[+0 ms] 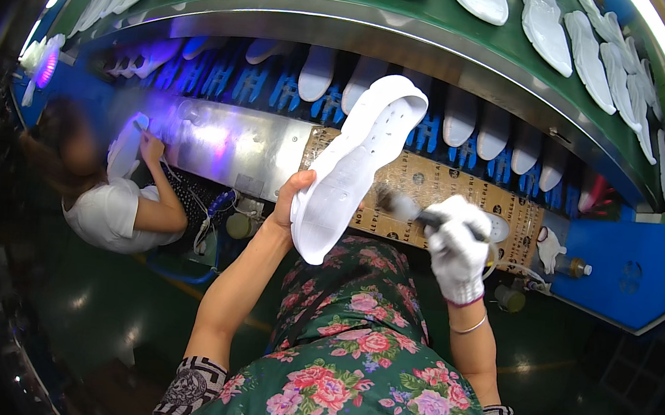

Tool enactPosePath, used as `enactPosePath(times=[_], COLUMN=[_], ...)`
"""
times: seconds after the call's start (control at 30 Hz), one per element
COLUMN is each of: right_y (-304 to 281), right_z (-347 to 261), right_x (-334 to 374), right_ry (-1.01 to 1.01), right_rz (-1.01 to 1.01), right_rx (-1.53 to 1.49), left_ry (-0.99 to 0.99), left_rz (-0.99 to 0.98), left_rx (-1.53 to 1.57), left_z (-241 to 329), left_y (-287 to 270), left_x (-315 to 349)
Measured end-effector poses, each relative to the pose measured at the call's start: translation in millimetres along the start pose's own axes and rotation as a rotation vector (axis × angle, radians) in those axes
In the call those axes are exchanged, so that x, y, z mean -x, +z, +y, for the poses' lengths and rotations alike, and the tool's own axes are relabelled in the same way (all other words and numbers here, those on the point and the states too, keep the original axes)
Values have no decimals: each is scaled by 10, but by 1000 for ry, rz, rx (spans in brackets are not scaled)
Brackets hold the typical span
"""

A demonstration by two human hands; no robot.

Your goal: The person applies a substance to the inner surfaces of white shoe components using a brush and then places the components onto an overhead conveyor belt.

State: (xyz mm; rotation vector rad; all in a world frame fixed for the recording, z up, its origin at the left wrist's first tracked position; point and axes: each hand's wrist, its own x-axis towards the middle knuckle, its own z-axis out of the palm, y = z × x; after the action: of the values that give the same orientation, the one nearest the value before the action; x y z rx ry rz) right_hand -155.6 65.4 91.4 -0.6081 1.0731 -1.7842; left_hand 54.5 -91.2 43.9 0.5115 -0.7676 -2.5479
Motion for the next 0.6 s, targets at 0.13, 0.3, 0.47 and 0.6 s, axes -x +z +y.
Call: enactPosePath(times=[0.13,0.3,0.47,0.6], right_y=[187,612,355,-118], right_z=[-191,-252,-374,-506], right_x=[-305,-671,-1024,-963], right_ry=[-143,-207,-365,-391], right_rz=[33,-50,24,42], right_rx=[-366,-211,-188,-446], left_ry=[-79,-174,-194,-102], left_rz=[50,59,-94,-211], left_rx=[-57,4,78,217], left_z=[-112,-380,-390,82], left_y=[140,351,201,274], left_x=[-8,-67,-23,184])
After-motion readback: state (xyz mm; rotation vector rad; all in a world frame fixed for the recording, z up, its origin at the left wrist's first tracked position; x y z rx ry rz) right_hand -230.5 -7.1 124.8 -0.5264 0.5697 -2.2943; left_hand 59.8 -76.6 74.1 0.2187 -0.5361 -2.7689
